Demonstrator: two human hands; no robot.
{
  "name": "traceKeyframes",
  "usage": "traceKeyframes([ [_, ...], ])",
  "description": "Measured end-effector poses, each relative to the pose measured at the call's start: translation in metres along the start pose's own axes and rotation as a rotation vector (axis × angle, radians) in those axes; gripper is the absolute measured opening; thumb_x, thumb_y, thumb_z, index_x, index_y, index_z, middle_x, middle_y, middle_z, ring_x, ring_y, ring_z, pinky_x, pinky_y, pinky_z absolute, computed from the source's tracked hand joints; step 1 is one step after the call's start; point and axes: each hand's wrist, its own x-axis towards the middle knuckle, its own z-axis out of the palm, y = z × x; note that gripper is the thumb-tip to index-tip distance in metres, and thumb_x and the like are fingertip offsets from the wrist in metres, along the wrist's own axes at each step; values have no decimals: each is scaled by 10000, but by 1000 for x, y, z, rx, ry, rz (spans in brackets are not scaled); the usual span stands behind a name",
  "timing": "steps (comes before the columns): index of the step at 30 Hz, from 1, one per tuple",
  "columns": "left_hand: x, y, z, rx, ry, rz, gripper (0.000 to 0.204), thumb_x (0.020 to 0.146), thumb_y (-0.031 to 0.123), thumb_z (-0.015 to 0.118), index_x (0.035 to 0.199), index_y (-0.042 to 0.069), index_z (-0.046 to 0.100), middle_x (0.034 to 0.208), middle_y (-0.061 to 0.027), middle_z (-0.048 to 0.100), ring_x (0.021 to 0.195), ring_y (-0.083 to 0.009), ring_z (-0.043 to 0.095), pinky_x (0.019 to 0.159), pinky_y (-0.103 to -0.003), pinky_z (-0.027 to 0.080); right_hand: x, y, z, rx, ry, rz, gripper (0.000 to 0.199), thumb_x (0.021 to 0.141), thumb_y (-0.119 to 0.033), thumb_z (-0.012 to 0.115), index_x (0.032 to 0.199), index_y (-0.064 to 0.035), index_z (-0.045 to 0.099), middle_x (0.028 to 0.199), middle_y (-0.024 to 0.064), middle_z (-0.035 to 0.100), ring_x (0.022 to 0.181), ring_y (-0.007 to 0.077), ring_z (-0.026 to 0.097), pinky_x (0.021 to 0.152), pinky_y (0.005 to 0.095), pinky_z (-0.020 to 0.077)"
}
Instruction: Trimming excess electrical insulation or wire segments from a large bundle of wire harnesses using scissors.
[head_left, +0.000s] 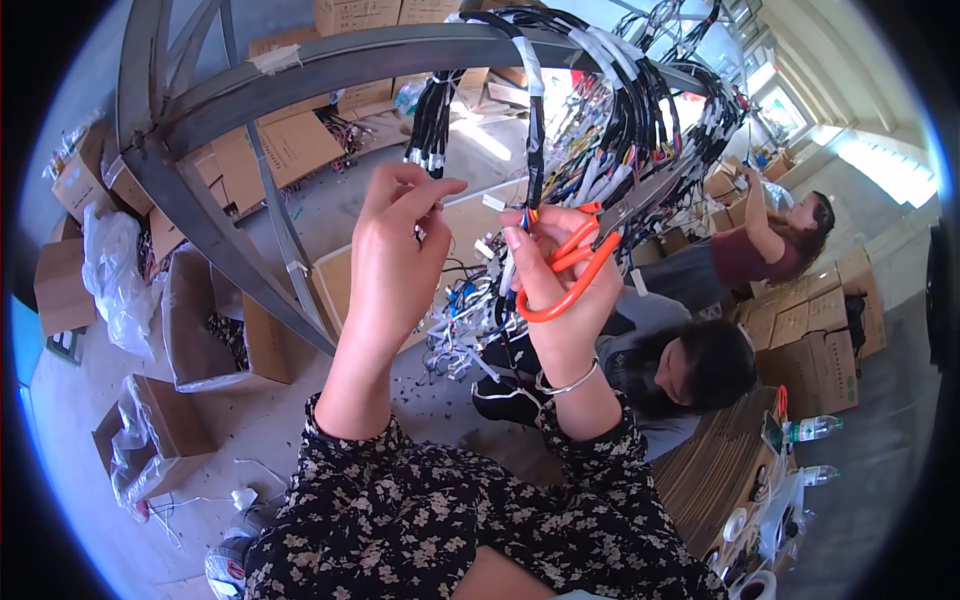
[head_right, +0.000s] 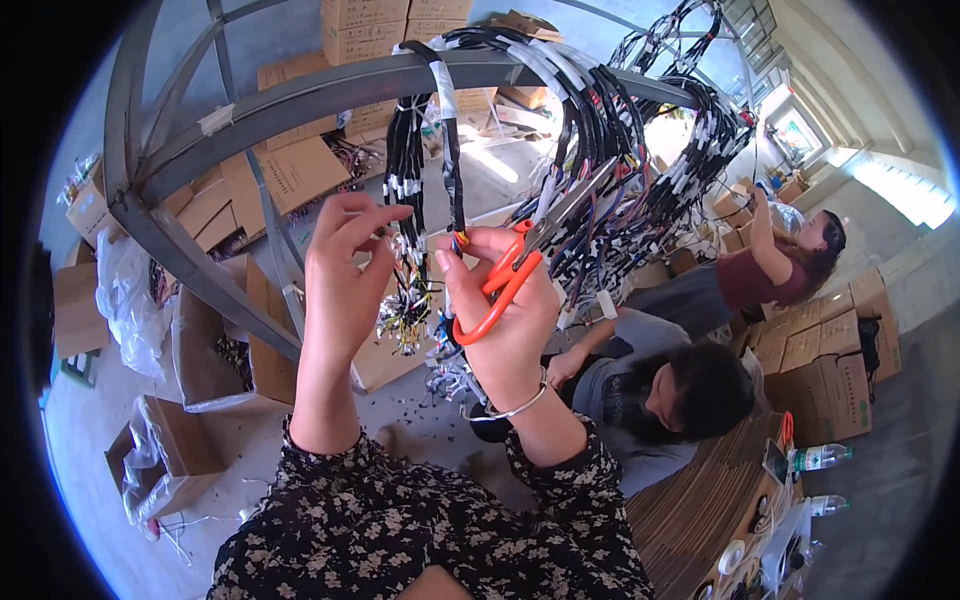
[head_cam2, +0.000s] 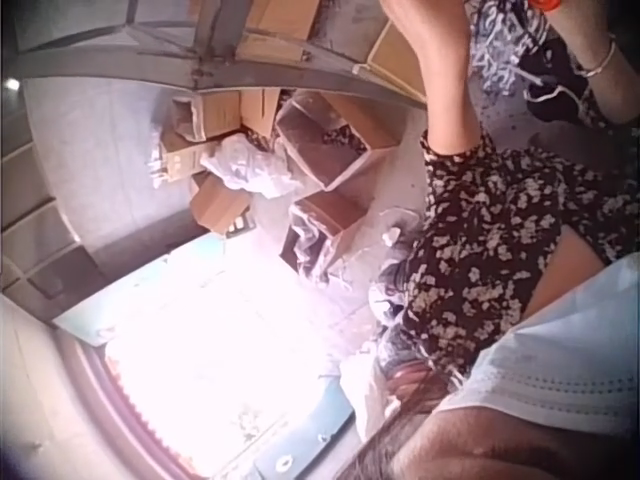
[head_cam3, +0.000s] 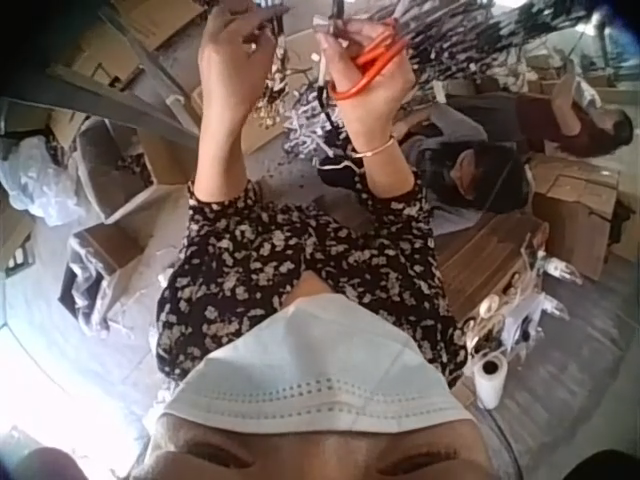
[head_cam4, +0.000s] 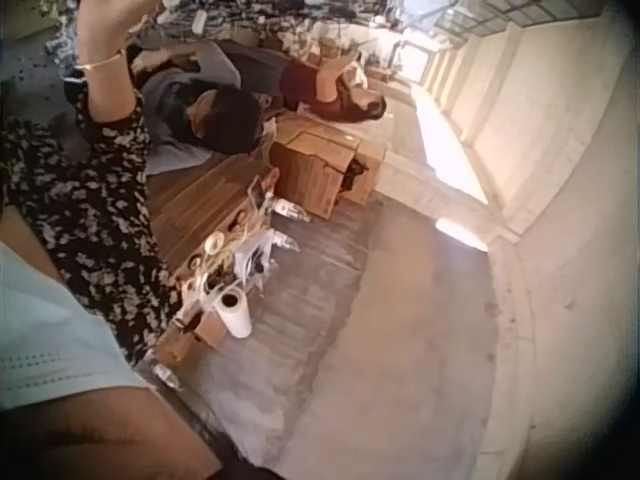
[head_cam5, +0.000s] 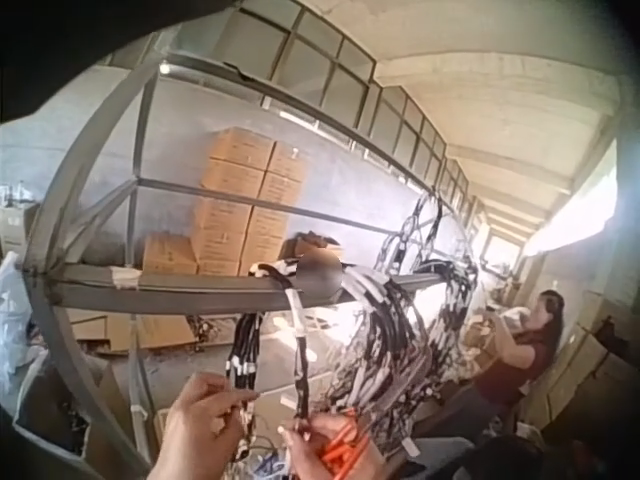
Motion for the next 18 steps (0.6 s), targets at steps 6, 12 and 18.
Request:
traceKeyframes([
  [6, 0, 6, 7, -160, -25, -104, 210, 859, -65, 635, 1035, -5, 732, 953, -109, 663, 752, -169, 661, 705, -275, 527, 2, 6, -7, -67, -32, 8, 199, 883, -47, 762, 1023, 16, 636, 864, 45, 712, 623, 22, 553, 559, 187, 441],
  [12, 0, -1, 1, -590, -192, -314, 126, 921, -64, 626, 1017, -34, 701, 978, -69, 655, 811, -121, 659, 732, -256, 528, 3, 6, -9, -59, -51, 19, 202, 892, -41, 749, 1042, 19, 628, 910, 54, 732, 630, 24, 556, 570, 181, 447],
  [18, 3, -11, 3, -438, -111, -84, 139, 911, -97, 635, 1036, -55, 680, 1026, -88, 642, 888, -141, 670, 776, -253, 546, 4, 6, -7, -19, -61, 35, 201, 895, -27, 737, 1053, 30, 626, 928, 64, 738, 639, 26, 569, 582, 181, 458],
])
